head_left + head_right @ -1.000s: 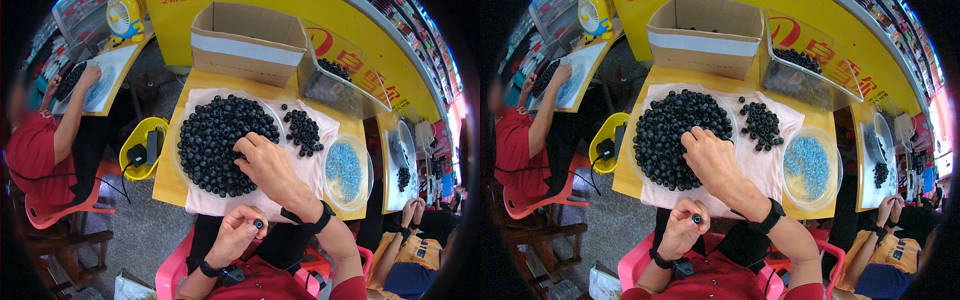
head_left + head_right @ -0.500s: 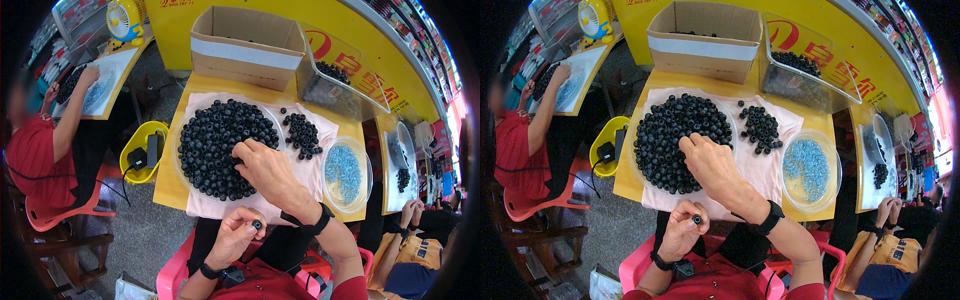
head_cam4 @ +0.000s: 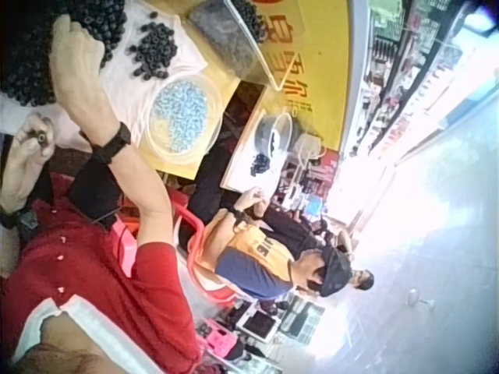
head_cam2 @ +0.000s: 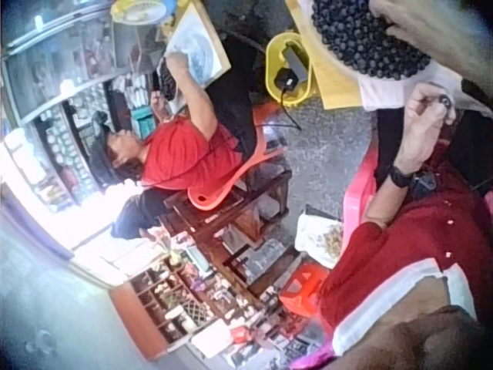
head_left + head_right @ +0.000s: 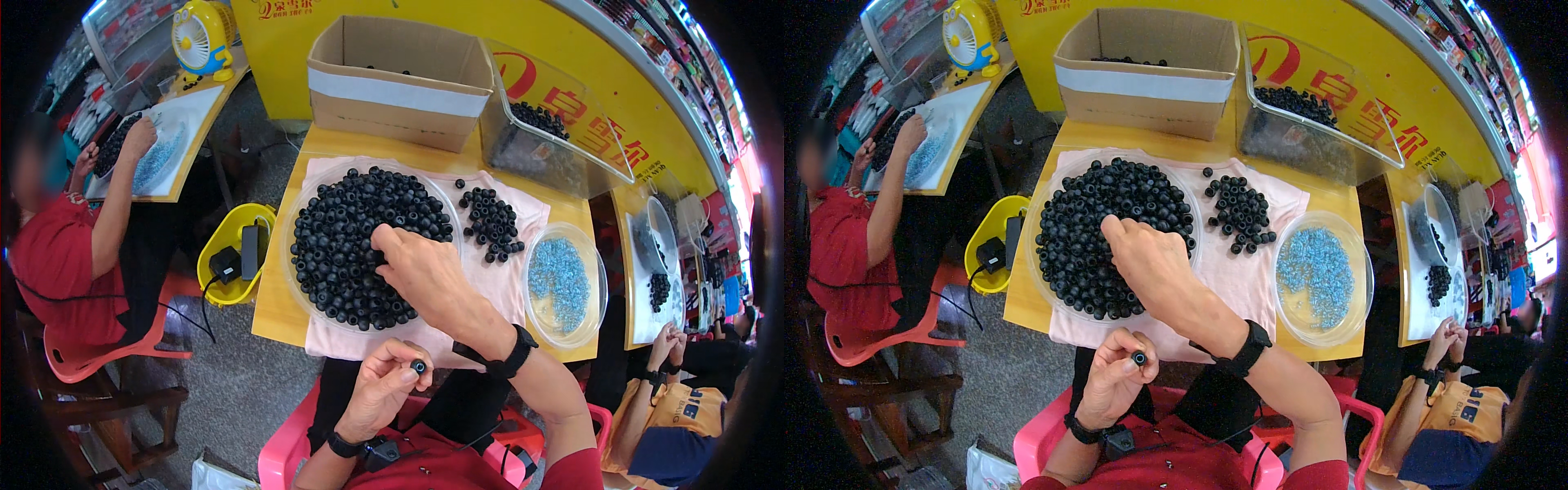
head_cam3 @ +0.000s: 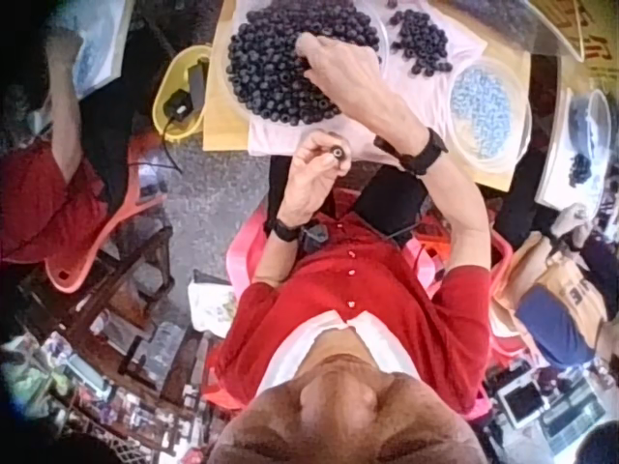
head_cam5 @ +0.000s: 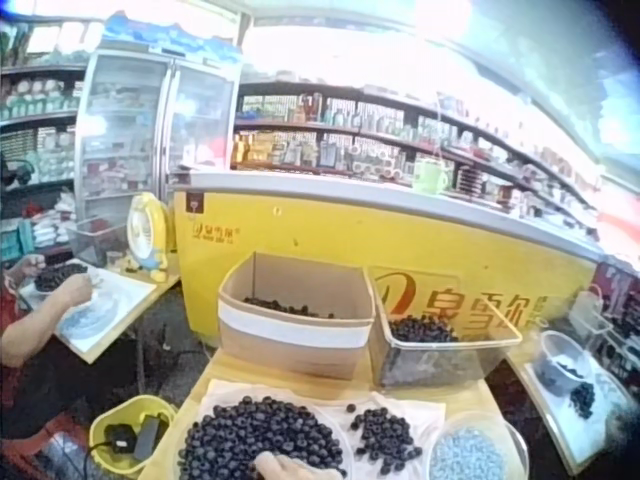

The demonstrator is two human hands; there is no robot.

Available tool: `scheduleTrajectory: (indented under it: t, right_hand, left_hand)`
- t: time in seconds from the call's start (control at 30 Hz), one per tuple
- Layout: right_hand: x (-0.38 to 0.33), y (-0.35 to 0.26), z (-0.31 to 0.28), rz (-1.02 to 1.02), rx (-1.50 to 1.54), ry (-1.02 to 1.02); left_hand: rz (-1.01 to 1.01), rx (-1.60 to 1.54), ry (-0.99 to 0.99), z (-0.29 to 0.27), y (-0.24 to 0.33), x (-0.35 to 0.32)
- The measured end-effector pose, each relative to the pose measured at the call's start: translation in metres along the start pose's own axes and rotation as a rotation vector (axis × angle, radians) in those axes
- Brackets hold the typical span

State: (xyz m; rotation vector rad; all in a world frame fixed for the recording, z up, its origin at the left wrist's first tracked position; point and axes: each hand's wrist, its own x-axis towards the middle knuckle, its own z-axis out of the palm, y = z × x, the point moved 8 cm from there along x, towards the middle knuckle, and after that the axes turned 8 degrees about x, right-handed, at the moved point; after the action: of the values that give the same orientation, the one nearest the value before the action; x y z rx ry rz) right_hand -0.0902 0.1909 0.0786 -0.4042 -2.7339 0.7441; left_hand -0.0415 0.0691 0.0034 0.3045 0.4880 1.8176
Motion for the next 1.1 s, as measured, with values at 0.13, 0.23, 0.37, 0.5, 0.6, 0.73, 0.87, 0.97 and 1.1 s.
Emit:
scheduleTrajectory:
  t: [0.13,0.23,0.37,0.5,0.6,0.73,0.87,0.97,1.1]
  right_hand:
    - [-0.005,0.003,0.004,-0.017,0.006,0.015]
    - [-0.005,0.003,0.006,-0.025,-0.021,0.007]
    - [0.000,-0.001,0.006,-0.056,-0.075,-0.026]
    - [0.004,-0.002,0.010,-0.050,-0.201,-0.108]
    - [0.003,-0.003,0.012,-0.056,-0.204,-0.144]
    - [0.007,-0.005,0.019,-0.113,-0.217,-0.128]
    - [0.011,0.003,0.018,-0.096,-0.169,-0.103]
    - [0.008,0.004,0.013,-0.026,-0.135,-0.150]
    - [0.012,0.008,0.026,-0.007,-0.230,-0.221]
  left_hand:
    - [-0.011,0.018,0.031,-0.004,-0.001,-0.002]
    - [-0.009,0.011,0.013,0.000,-0.002,-0.001]
    - [-0.020,0.030,0.025,0.000,-0.003,-0.001]
    - [-0.018,0.044,0.027,-0.001,-0.003,-0.003]
    - [-0.021,0.050,0.047,-0.002,-0.003,-0.003]
    - [-0.025,0.039,0.048,-0.001,-0.004,-0.004]
    - [-0.015,0.044,0.024,0.001,-0.004,-0.004]
    - [-0.024,0.067,0.045,0.000,-0.004,-0.006]
    - [-0.034,0.076,0.053,0.000,-0.008,-0.007]
